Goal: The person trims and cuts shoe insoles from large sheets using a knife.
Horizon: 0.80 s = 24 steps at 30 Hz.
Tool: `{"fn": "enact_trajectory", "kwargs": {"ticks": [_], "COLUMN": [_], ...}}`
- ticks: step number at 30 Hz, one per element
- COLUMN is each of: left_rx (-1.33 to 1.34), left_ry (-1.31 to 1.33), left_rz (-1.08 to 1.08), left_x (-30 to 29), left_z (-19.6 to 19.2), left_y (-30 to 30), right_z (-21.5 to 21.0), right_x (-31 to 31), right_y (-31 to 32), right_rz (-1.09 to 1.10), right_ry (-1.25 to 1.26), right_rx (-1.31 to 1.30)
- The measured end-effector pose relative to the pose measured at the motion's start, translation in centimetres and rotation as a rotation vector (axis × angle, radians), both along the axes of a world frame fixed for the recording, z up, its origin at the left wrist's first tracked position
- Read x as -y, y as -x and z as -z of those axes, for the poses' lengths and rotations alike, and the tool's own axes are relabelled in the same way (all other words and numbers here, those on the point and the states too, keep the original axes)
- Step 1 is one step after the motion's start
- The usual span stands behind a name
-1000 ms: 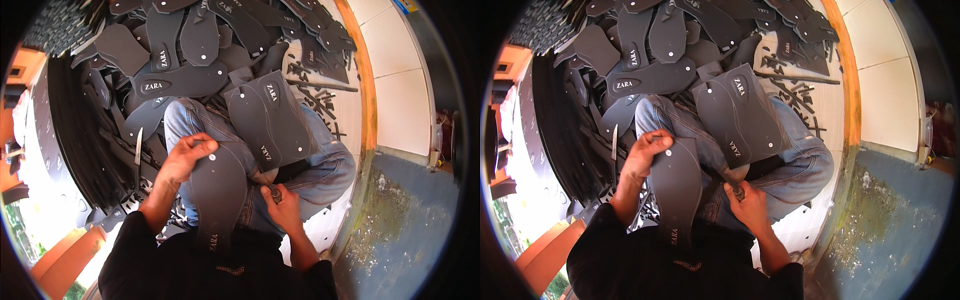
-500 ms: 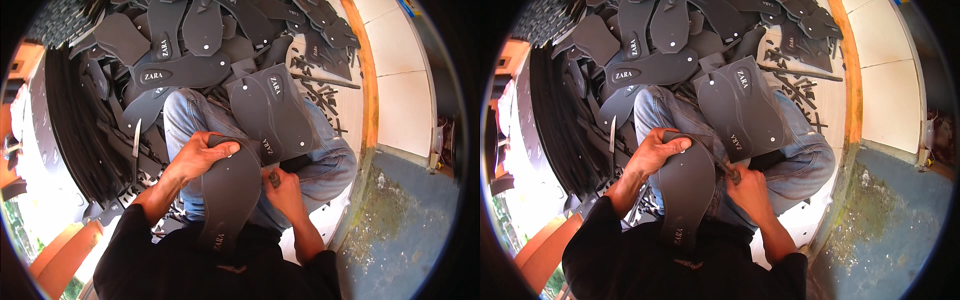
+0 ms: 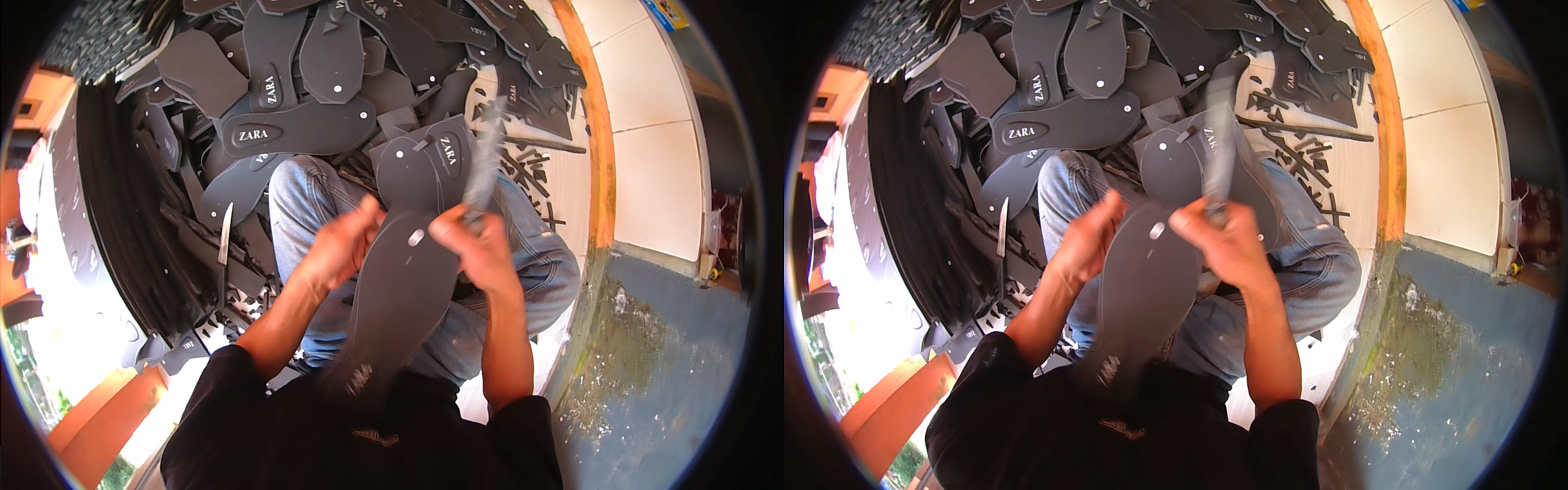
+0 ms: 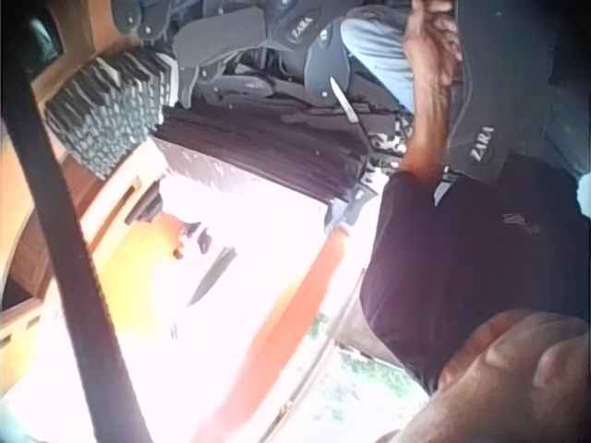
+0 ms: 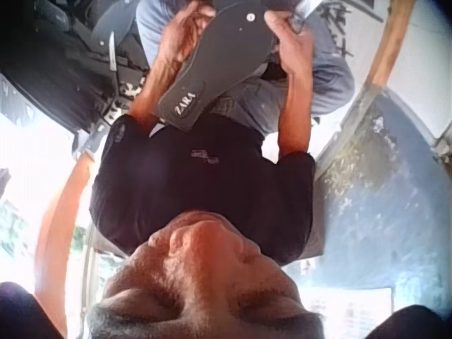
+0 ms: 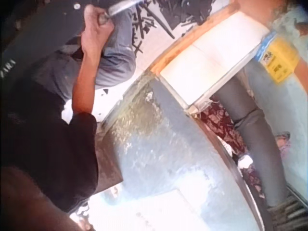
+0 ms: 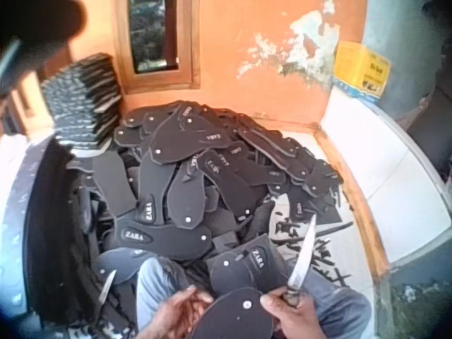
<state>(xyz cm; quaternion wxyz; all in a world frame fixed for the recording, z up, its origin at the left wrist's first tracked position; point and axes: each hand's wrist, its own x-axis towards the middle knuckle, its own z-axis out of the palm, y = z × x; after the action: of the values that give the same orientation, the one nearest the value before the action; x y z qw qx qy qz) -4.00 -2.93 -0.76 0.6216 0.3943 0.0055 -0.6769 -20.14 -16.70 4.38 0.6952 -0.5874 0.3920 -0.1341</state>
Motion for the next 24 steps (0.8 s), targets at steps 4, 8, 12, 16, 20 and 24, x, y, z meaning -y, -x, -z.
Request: {"fn": "enact_trajectory", "kwargs": {"ticks": [4, 8, 12, 16, 20, 24], "left_rx": [0.231, -0.088, -0.317, -0.273, -0.255, -0.215], "left_ry": [0.346, 0.307, 0.026, -0.036, -0.034, -0.045], "left_rz": [-0.064, -0.388, -0.473, -0.488, -0.441, -0.437], "left_x": [0.7, 2.8, 3.2, 3.5, 3.1, 2.4], "left_z": [1.9, -0.8, -1.1, -2.2, -1.5, -0.6], "left_y": [4.2, 8.7, 9.7, 10.5, 11.3, 11.5], "right_z": [-0.6, 0.2, 0.6, 1.5, 2.8, 2.4], "right_x": [0.4, -4.5, -5.6, -5.0, -6.6, -7.0], "right_y": [1.9, 2.4, 4.8, 9.3, 11.0, 10.4], "right_rz": [0.409, 0.327, 0.425, 0.235, 0.207, 0.139], "right_ry": [-0.062, 0.143, 0.196, 0.683, 0.72, 0.623], "right_rx": [0.178, 0.052, -0.09, -0.594, -0.685, -0.769]}}
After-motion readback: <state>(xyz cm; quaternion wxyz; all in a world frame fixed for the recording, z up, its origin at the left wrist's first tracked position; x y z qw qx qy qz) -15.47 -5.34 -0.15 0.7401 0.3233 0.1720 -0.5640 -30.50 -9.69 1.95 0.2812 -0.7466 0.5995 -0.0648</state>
